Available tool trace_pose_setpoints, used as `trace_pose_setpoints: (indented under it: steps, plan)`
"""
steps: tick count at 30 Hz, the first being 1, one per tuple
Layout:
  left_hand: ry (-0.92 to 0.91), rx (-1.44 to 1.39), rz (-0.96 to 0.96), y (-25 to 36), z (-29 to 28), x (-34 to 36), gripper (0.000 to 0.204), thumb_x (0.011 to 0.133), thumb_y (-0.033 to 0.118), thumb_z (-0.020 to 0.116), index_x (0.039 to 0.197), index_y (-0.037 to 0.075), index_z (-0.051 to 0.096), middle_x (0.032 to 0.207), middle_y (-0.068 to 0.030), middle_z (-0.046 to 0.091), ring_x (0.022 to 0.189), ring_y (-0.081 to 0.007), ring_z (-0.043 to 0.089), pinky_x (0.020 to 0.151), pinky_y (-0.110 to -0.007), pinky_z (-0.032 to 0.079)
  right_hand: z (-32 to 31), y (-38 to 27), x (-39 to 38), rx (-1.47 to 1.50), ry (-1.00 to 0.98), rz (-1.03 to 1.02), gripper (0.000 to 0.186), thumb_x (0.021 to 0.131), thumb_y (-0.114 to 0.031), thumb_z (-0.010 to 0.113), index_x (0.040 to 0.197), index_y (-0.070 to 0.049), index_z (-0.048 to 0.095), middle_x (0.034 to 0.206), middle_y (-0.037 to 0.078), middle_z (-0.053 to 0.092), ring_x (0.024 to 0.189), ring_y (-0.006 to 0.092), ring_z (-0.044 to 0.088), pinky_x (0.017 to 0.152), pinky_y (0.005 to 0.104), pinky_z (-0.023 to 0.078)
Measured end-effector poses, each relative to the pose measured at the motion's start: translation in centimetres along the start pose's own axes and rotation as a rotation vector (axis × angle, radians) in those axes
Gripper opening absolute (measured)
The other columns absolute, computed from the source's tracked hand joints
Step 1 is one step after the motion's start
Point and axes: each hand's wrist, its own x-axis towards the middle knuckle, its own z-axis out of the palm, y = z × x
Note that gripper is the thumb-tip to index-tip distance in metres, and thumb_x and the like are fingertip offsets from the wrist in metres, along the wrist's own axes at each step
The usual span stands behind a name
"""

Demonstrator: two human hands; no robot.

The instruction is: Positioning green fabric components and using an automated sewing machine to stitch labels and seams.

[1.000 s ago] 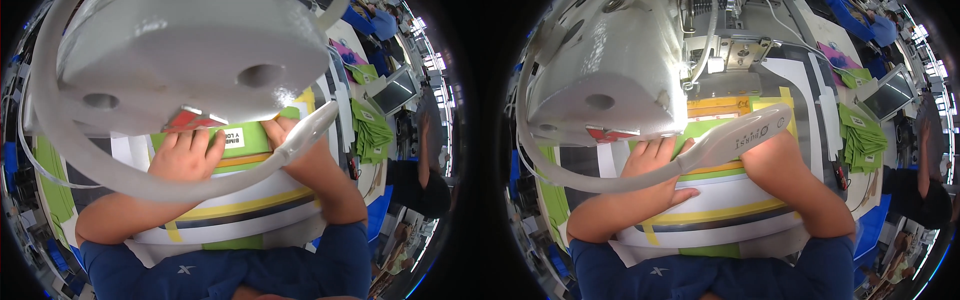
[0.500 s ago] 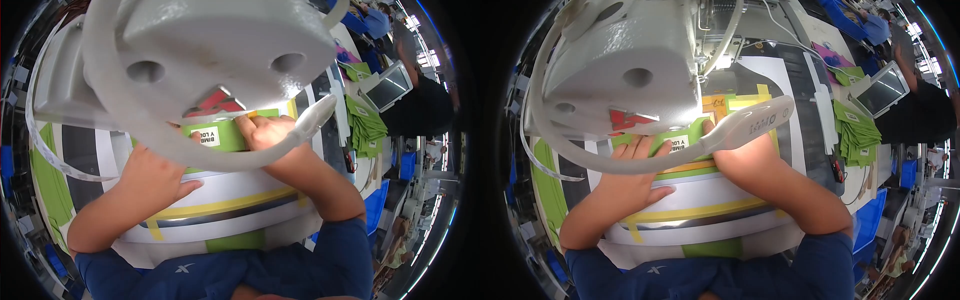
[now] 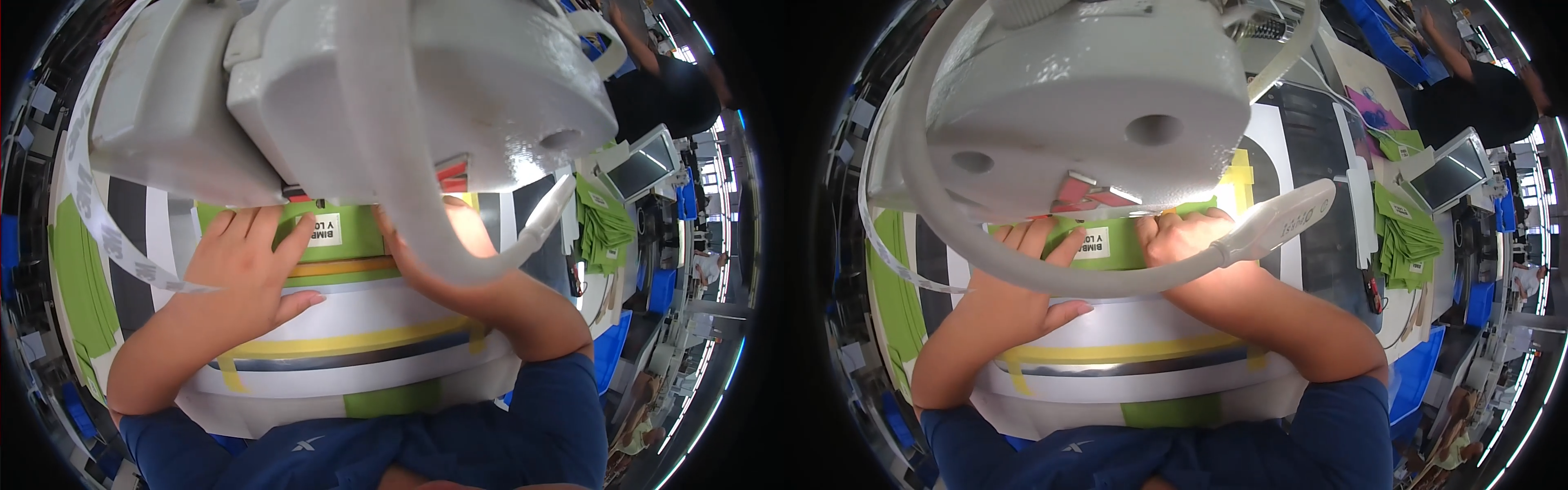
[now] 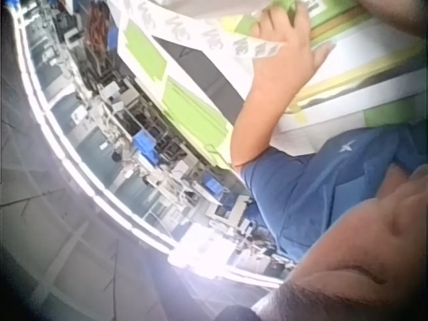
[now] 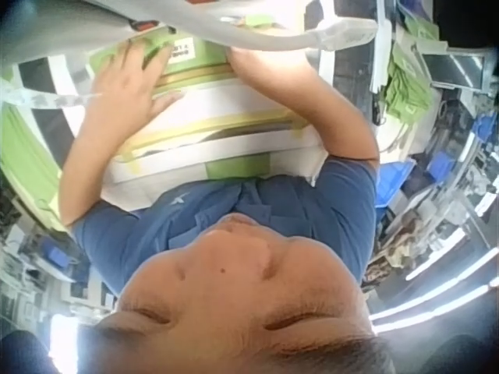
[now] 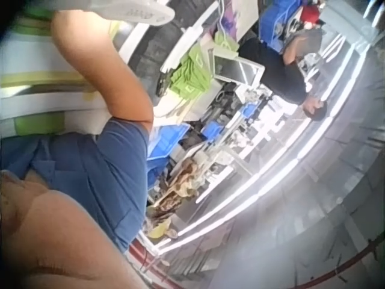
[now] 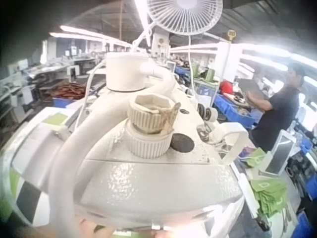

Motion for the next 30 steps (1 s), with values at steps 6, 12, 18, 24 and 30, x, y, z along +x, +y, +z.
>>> trace_pose_setpoints:
  steps: [6,12,18,24,30]
  plan:
    - [0.055,-0.091,-0.084,0.8,1.6,2.8,0.057,0.095,0.043,0.075,0.141,0.010,0.065,0.116,-0.0178,0.070,0.108,-0.0350,0.068,0.095,-0.046,0.051,0.5,-0.4,-0.1,-0.214,-0.001,-0.032,0.025,0.090,-0.002,0.060,0.115,0.001,0.066,0.089,0.015,0.069,0.076,0.0307,0.070,0.069,0.0386,0.057]
    - [0.082,-0.250,-0.065,0.8,3.0,4.4,0.043,0.096,0.033,0.075,0.131,0.010,0.069,0.101,-0.0167,0.072,0.095,-0.0366,0.071,0.083,-0.051,0.054,0.1,0.2,-1.4,0.019,0.080,-0.098,0.034,0.087,-0.005,0.063,0.120,0.001,0.070,0.083,0.012,0.069,0.076,0.0255,0.072,0.066,0.0379,0.055]
    - [0.160,-0.309,-0.101,0.9,3.6,5.0,0.033,0.092,0.033,0.077,0.114,0.009,0.075,0.104,-0.0171,0.071,0.095,-0.0381,0.069,0.083,-0.050,0.052,-1.6,-0.8,-3.2,-0.017,-0.054,-0.213,0.035,0.088,-0.006,0.064,0.120,0.005,0.070,0.088,0.012,0.072,0.075,0.0280,0.074,0.064,0.0409,0.058]
    - [0.196,-0.303,-0.106,0.9,3.7,4.5,0.033,0.091,0.035,0.078,0.112,0.010,0.076,0.109,-0.0186,0.069,0.102,-0.0389,0.067,0.088,-0.052,0.050,-4.4,0.9,-3.6,0.136,-0.007,-0.217,0.019,0.083,-0.006,0.067,0.099,0.000,0.074,0.098,0.011,0.073,0.076,0.0272,0.073,0.067,0.0398,0.059]
    - [0.164,-0.249,-0.093,1.1,3.7,4.7,0.036,0.091,0.036,0.078,0.118,0.011,0.076,0.117,-0.0163,0.070,0.106,-0.0383,0.067,0.091,-0.051,0.051,-2.8,0.5,-3.0,0.217,0.047,-0.336,0.013,0.085,-0.005,0.064,0.092,0.000,0.074,0.115,0.012,0.072,0.082,0.0281,0.074,0.070,0.0390,0.060]
